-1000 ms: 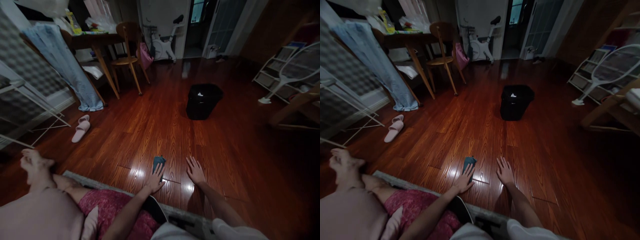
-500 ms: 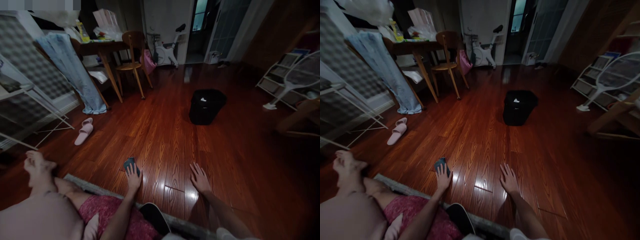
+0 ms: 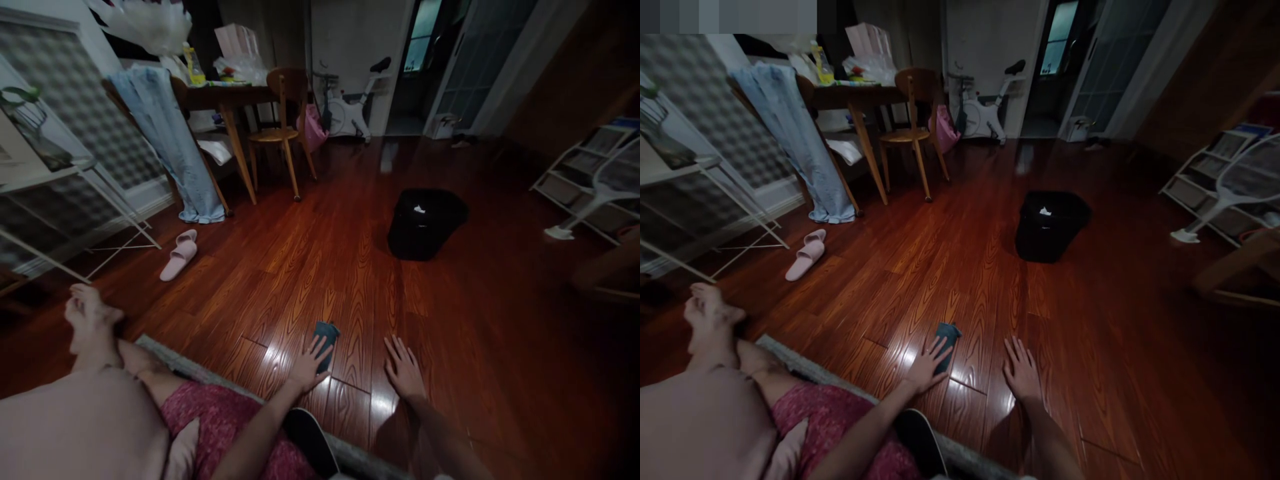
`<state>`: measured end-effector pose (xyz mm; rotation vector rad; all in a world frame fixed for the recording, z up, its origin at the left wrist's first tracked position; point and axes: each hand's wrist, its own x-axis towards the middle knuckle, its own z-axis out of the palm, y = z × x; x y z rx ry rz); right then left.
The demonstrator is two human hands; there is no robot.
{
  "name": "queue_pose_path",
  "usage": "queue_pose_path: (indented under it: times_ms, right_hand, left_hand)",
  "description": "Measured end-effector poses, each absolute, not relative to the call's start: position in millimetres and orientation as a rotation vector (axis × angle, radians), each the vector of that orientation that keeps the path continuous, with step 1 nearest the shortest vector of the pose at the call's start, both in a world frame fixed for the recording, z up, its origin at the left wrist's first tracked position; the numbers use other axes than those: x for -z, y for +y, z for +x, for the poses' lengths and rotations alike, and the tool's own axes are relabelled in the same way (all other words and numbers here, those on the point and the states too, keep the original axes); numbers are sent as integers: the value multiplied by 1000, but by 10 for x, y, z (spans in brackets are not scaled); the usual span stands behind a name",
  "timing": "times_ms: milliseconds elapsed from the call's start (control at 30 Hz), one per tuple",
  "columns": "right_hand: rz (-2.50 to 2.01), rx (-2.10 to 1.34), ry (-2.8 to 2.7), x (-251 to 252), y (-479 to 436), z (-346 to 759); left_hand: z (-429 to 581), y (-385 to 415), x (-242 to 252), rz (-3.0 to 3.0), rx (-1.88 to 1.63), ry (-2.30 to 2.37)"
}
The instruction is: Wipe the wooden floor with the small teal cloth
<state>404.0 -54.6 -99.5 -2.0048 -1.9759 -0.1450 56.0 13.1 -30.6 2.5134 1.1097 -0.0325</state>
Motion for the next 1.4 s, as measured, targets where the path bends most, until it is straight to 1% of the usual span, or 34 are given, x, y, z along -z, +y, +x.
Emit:
queue_pose_path:
  times_ms: [100,233,300,367,433,500,633,733,800,900,967,1067,1167,1267,1333,1400]
  right_hand:
    - [-1995,168,-1972,1010,-534,4048]
    - [-1987,195,-1981,1006,-527,4051]
    - [-1987,202,-1982,1002,-525,4052]
    - [-1990,202,-1978,1006,-523,4053]
    - [-1992,196,-1974,1015,-520,4055]
    - [-1990,191,-1969,1027,-518,4056]
    - [-1977,195,-1964,1050,-517,4065]
    - [-1966,205,-1966,1068,-515,4077]
    - [-1963,202,-1966,1080,-512,4084]
    - [-1963,199,-1959,1094,-507,4085]
    - [-1962,199,-1958,1097,-505,4084]
    - [-1956,202,-1963,1098,-504,4084]
    - [-1951,218,-1959,1101,-503,4088]
    - [-1946,231,-1964,1104,-502,4094]
    - [-1947,228,-1969,1104,-503,4096]
    - [-1948,224,-1971,1102,-506,4097]
  left_hand:
    - [241,306,270,2377,24,1528]
    - [-209,401,311,1937,-41,2205]
    - [-321,384,367,1792,-66,2359]
    - [-315,349,415,1782,-48,2383]
    - [-206,307,433,1873,-3,2311]
    - [-32,253,420,2035,17,2132]
    - [370,85,386,2359,17,1465]
    - [630,-49,438,2484,43,1014]
    - [739,-87,494,2534,51,869]
    - [739,-17,532,2596,33,869]
    - [616,97,502,2590,41,1018]
    - [292,284,422,2472,73,1431]
    - [-66,399,405,2287,91,1862]
    - [-294,421,489,2042,93,2210]
    - [-326,402,559,1942,60,2314]
    - [-269,368,597,1946,15,2300]
